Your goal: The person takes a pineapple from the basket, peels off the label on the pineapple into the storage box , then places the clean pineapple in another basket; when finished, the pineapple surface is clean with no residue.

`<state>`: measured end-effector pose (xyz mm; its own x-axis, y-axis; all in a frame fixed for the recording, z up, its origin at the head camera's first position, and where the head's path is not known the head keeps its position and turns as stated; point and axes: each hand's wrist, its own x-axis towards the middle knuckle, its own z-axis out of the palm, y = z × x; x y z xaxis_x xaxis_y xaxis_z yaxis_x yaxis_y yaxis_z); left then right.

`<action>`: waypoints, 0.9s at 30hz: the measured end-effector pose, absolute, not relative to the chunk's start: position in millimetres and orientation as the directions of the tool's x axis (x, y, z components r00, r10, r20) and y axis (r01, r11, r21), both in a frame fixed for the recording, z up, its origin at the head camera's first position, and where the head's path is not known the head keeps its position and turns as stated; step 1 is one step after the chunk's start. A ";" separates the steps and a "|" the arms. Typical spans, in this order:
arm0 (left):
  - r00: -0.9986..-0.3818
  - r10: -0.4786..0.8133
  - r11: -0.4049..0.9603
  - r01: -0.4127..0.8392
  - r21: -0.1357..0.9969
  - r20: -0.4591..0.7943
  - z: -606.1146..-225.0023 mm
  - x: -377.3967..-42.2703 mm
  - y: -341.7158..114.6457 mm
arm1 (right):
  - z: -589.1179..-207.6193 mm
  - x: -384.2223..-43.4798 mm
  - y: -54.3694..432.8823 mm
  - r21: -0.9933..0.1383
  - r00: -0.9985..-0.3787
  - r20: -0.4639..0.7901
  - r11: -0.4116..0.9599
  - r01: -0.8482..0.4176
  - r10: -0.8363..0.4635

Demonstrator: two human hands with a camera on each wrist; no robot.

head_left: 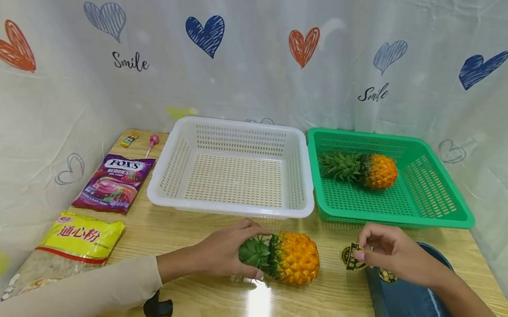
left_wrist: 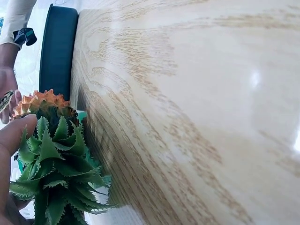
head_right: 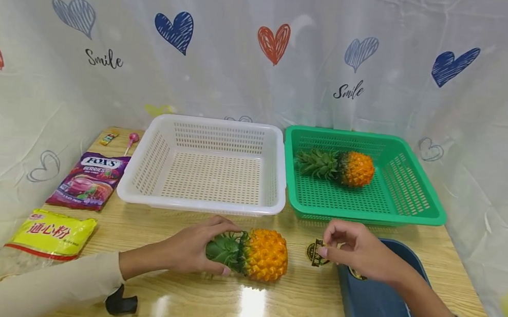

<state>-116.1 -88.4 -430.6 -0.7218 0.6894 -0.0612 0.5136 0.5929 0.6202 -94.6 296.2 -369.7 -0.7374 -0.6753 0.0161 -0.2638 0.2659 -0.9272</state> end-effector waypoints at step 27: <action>-0.710 0.701 0.587 0.528 0.614 -0.061 -431.8 -115.1 -87.9 | -401.1 -81.4 392.6 -0.965 -0.596 -0.246 0.254 0.073 -0.764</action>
<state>-115.1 -87.9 -431.8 -0.7101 0.7015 -0.0607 0.5276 0.5873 0.6138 -81.4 392.6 -401.1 -0.5961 -0.7643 -0.2462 0.0733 0.2535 -0.9646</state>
